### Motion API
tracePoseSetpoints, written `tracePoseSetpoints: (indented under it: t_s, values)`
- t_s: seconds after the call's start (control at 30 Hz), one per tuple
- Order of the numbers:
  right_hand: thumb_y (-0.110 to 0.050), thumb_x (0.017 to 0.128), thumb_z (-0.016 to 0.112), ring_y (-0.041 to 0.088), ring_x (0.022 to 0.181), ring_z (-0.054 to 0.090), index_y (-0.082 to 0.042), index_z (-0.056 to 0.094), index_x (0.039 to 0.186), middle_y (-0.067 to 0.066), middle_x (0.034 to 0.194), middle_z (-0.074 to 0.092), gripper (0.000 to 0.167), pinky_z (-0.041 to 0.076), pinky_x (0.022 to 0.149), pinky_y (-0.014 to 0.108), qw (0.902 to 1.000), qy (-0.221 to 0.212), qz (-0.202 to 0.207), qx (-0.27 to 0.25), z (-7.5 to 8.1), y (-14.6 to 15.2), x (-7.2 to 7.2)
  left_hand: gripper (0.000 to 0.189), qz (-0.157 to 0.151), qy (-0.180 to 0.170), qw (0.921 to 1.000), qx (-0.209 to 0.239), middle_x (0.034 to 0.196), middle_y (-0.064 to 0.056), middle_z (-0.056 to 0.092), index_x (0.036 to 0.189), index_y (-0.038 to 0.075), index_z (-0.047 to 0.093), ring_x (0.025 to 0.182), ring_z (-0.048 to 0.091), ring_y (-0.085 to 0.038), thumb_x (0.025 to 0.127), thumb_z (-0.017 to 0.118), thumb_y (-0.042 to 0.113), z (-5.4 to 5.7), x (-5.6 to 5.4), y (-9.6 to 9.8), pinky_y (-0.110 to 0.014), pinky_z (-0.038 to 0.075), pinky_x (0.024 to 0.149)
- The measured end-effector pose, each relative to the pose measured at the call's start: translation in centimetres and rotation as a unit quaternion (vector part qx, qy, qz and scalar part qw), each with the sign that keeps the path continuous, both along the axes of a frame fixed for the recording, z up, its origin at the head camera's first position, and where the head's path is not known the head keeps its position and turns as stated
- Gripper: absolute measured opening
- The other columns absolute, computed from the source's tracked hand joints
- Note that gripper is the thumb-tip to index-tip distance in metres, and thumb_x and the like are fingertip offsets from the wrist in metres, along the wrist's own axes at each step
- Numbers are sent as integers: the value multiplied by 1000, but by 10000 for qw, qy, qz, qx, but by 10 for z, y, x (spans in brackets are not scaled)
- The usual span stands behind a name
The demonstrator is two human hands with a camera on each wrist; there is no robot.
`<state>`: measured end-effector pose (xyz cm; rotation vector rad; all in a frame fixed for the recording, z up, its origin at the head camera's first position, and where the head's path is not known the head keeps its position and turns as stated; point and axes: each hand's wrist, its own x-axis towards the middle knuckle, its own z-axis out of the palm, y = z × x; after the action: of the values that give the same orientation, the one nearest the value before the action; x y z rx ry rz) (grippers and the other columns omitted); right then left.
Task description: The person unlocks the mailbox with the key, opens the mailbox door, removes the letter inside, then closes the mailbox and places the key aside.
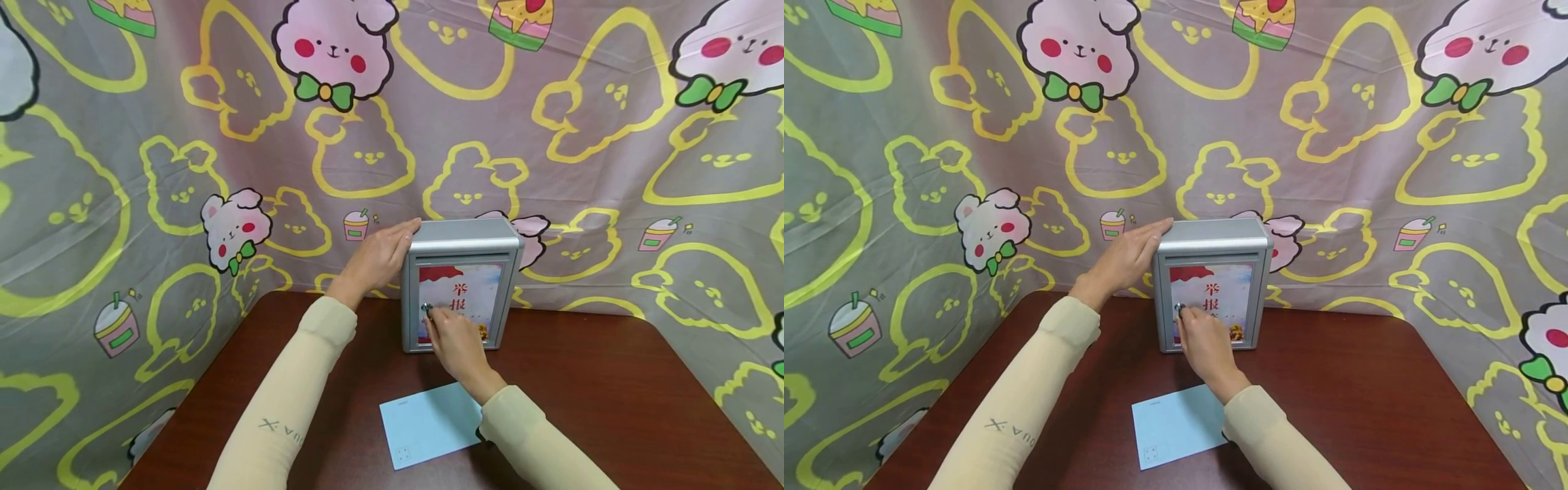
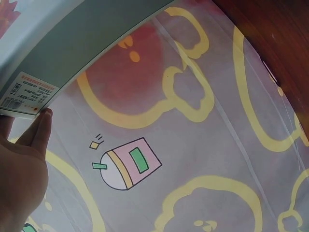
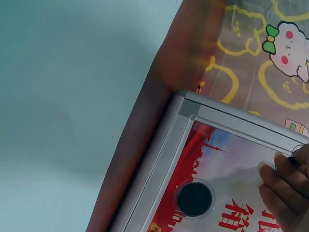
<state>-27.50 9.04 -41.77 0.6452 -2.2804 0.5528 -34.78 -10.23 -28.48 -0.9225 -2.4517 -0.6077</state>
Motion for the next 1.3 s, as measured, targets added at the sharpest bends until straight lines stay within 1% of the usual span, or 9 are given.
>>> tracePoseSetpoints:
  t_s: [0.2, 0.4, 0.57, 0.83, 1.03, 1.2, 1.3]
  values:
    - [-12, 95, 74, 21, 64, 66, -5, 72, 93, 5, 78, 68, 8, 59, 60, 35, 9999, 54, -30, 80, -1, 0, 2, 49, 19, -57, 10000, 25, 159, 4, 44, 155, 13, 46, 146, 41, -13, 113, 31, 33, -1, 1, 0, -31, 30, 121]
    - [-13, 93, 77, 24, 71, 72, -1, 76, 100, 8, 87, 72, 13, 62, 67, 41, 9995, 251, -58, 189, -3, 0, 1, 49, 13, -58, 10000, 73, 159, 3, 45, 155, 12, 47, 146, 41, -13, 113, 32, 32, -2, 1, 0, -31, 31, 121]
    - [-10, 91, 78, 24, 73, 72, -1, 77, 102, 9, 89, 73, 15, 62, 66, 41, 9989, 386, -35, 256, -2, 0, -1, 50, 10, -32, 9999, 100, 159, 3, 45, 154, 12, 47, 146, 41, -13, 113, 32, 33, -1, 0, 1, -31, 31, 121]
    - [-7, 88, 80, 22, 72, 72, 0, 77, 107, 8, 90, 72, 20, 62, 63, 35, 9961, 693, -34, 539, -2, 1, -4, 49, 17, 78, 9999, 110, 157, 2, 47, 153, 11, 49, 145, 43, -14, 113, 32, 32, 0, 0, 1, -31, 32, 120]
    - [-6, 88, 80, 22, 67, 68, 0, 76, 105, 8, 85, 68, 18, 61, 60, 35, 9906, 1029, -69, 900, 0, 1, -3, 49, 30, 51, 9999, 152, 157, 2, 47, 153, 11, 49, 144, 44, -15, 113, 32, 32, 0, 0, 2, -32, 33, 119]
    - [-4, 87, 78, 24, 68, 68, 1, 76, 110, 11, 91, 66, 24, 61, 61, 38, 9821, 1212, -188, 1431, 1, 1, -2, 49, 16, 12, 9999, 151, 158, 2, 47, 154, 11, 48, 144, 44, -15, 113, 31, 32, 0, 0, 2, -33, 34, 119]
    - [-2, 87, 77, 24, 67, 66, -1, 76, 112, 11, 92, 64, 24, 59, 58, 37, 9789, 1220, -216, 1626, 3, 1, -1, 49, 3, 11, 9999, 149, 158, 2, 46, 154, 11, 48, 144, 44, -15, 113, 31, 32, -1, -1, 2, -32, 33, 120]
